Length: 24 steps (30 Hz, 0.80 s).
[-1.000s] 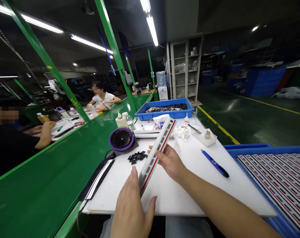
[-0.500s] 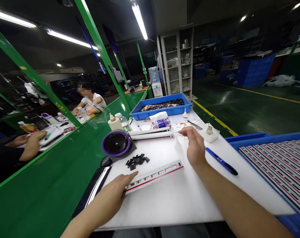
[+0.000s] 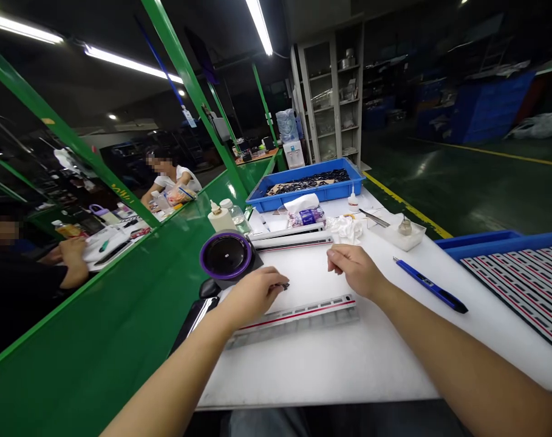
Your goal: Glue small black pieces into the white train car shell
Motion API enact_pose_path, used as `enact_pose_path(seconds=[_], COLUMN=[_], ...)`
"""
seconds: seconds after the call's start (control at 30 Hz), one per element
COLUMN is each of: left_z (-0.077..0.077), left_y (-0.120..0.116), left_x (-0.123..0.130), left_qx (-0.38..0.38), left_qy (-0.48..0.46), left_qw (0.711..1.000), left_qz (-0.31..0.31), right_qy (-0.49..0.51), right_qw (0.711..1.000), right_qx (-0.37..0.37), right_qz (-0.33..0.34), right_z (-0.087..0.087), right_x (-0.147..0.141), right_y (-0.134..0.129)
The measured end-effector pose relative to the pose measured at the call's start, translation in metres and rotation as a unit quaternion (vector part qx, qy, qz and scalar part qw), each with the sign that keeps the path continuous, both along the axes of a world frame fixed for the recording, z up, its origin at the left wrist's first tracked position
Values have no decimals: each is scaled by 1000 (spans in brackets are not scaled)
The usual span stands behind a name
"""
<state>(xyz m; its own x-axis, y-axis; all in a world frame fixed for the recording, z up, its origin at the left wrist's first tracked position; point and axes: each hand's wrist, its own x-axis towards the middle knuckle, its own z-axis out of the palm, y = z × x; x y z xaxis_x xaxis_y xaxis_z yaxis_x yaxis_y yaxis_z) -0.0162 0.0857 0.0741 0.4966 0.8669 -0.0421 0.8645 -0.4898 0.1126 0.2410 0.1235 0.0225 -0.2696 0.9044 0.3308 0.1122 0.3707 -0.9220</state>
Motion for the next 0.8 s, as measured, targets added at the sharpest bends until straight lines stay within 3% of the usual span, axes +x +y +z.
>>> enact_pose_path(seconds=[0.1, 0.2, 0.33, 0.5, 0.6, 0.7, 0.8], left_z=[-17, -26, -24, -21, -24, -27, -33], left_y=[29, 42, 44, 37, 32, 27, 27], left_x=[5, 5, 0, -9, -12, -15, -12], left_qx=[21, 20, 28, 54, 57, 24, 12], left_qy=[50, 71, 80, 72, 56, 29, -20], left_qw=[998, 996, 994, 995, 996, 996, 996], left_qz=[-22, -55, -69, -31, -30, -75, -89], right_qy=[-20, -57, -132, -161, -83, 7, -8], right_qw=[999, 997, 987, 977, 983, 979, 964], right_qx=[26, 49, 84, 133, 161, 182, 194], right_qz=[-14, -27, 16, 36, -7, -94, -183], right_z=[2, 6, 9, 10, 9, 11, 17], right_x=[1, 2, 0, -2, 2, 6, 8], right_y=[-1, -1, -2, -8, -7, -1, 2])
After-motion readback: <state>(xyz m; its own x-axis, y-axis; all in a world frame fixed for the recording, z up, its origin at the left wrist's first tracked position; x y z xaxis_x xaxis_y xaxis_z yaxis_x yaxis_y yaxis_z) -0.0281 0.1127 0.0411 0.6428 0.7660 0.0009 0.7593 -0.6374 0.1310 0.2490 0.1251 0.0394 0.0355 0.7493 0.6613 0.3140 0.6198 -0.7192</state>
